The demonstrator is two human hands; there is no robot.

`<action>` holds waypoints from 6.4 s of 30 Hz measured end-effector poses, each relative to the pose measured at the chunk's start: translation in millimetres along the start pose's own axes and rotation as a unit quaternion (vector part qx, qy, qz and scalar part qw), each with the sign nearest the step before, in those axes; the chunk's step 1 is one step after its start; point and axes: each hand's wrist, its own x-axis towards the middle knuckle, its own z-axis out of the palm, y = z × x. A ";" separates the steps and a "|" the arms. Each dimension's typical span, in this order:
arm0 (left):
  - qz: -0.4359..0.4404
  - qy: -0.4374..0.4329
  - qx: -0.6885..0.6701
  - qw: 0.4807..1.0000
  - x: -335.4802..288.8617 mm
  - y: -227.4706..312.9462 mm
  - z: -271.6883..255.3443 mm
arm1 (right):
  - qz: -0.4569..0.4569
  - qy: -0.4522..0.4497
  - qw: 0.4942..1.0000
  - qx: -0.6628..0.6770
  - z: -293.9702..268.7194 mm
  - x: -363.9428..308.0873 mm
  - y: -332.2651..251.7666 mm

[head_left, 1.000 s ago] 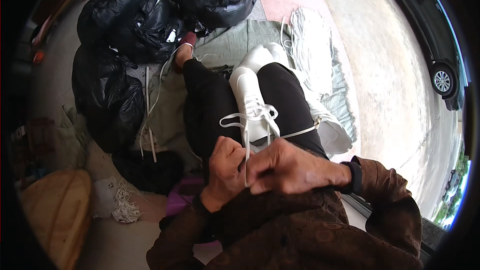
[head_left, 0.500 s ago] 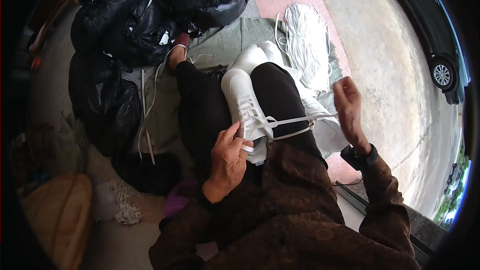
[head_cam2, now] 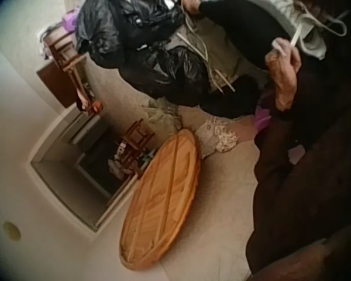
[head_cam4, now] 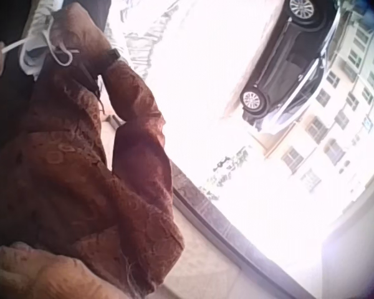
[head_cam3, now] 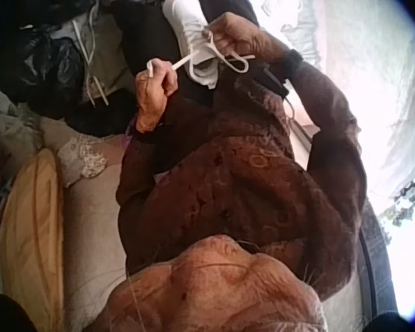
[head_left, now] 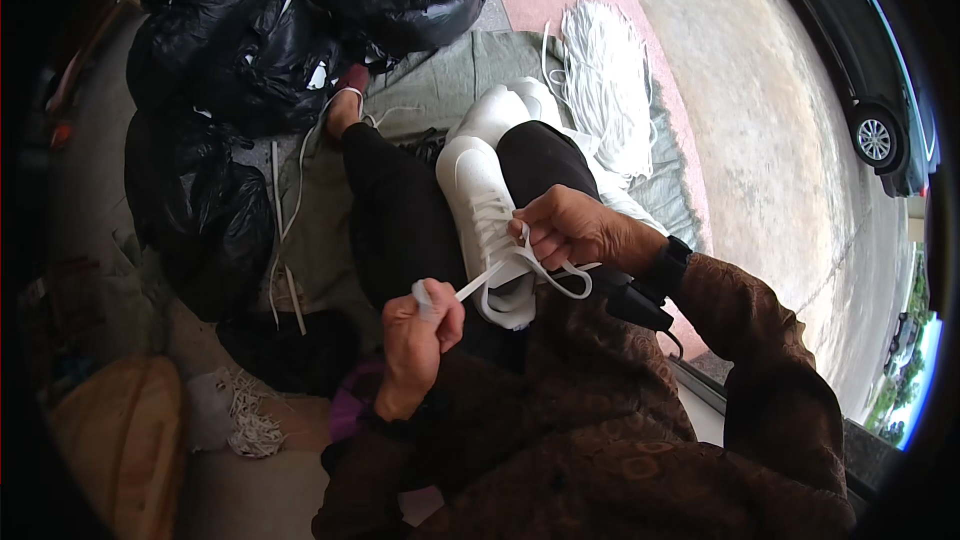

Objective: The recorder is lacing a series of white sneakers while sitting on an outdoor porch.

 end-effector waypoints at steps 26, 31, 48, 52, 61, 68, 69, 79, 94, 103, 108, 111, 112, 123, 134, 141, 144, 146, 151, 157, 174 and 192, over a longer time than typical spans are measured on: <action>0.003 0.372 -0.256 0.892 -6.0 99.1 -66.9 | -0.424 0.353 0.607 -0.572 23.9 -32.9 59.9; 0.080 0.085 -0.483 0.868 -5.4 67.8 -152.1 | -0.396 0.346 0.585 -0.618 25.5 -25.3 57.2; 0.005 0.158 0.015 0.987 21.3 -34.5 4.9 | -0.458 0.306 0.548 -0.629 18.9 -7.4 59.2; 0.030 0.157 0.003 0.987 30.9 -34.9 9.1 | -0.467 0.333 0.554 -0.604 23.2 -1.6 62.3; 0.182 0.112 0.367 0.906 45.6 -37.3 28.8 | -0.467 0.346 0.538 -0.611 27.0 -10.5 61.3; 0.322 0.067 0.502 0.800 33.1 -24.9 27.3 | -0.488 0.335 0.487 -0.642 34.3 -24.7 56.6; 0.325 0.066 0.506 0.796 32.8 -24.3 23.4 | -0.494 0.326 0.487 -0.642 32.2 -23.2 56.2; 0.340 0.017 0.597 0.726 39.5 -24.5 25.0 | -0.470 0.324 0.580 -0.581 21.4 -17.0 57.2; 0.420 -0.122 0.603 0.667 59.4 -27.1 10.1 | -0.595 0.182 0.463 -0.632 58.0 -24.8 63.9; 0.269 -0.163 0.708 0.633 51.9 5.9 29.8 | -0.503 0.205 0.745 -0.388 76.0 -59.9 59.0; 0.287 -0.189 0.758 0.555 56.6 9.6 33.7 | -0.464 0.307 0.769 -0.315 31.7 -38.3 69.4; 0.264 -0.217 0.777 0.529 55.6 10.5 37.3 | -0.462 0.260 0.789 -0.310 46.0 -41.5 71.8; 0.240 -0.243 0.791 0.508 56.3 13.6 39.8 | -0.451 0.256 0.793 -0.320 47.7 -41.8 72.7; 0.327 -0.310 0.712 0.539 72.0 8.5 25.6 | -0.444 0.250 0.830 -0.227 34.9 -37.1 82.4; -0.051 0.099 0.105 0.988 29.8 10.5 55.9 | -0.493 0.273 0.768 -0.304 60.0 -18.1 76.4; 0.060 0.101 0.112 0.987 11.0 11.3 39.4 | -0.375 0.241 0.890 -0.101 69.9 -46.4 36.3; 0.236 0.099 0.500 0.827 28.8 -20.3 3.5 | -0.458 -0.019 0.881 -0.113 153.8 -116.3 17.9; 0.216 0.086 0.454 0.860 34.6 -23.0 6.1 | -0.469 -0.112 0.867 -0.128 158.7 -133.7 37.4; 0.319 0.007 0.526 0.789 29.3 -21.1 0.1 | -0.347 -0.148 0.923 -0.078 136.9 -143.0 57.2; 0.573 -0.195 0.652 0.456 25.8 24.8 43.0 | -0.558 0.080 0.791 -0.237 119.5 -134.0 11.0; -0.258 -0.065 -0.011 0.964 33.3 17.6 9.2 | -0.599 0.090 0.497 -0.622 57.6 -38.5 76.8; 0.099 0.163 0.427 0.884 90.0 15.8 -22.2 | -0.457 0.391 0.635 -0.485 -45.4 -87.7 50.6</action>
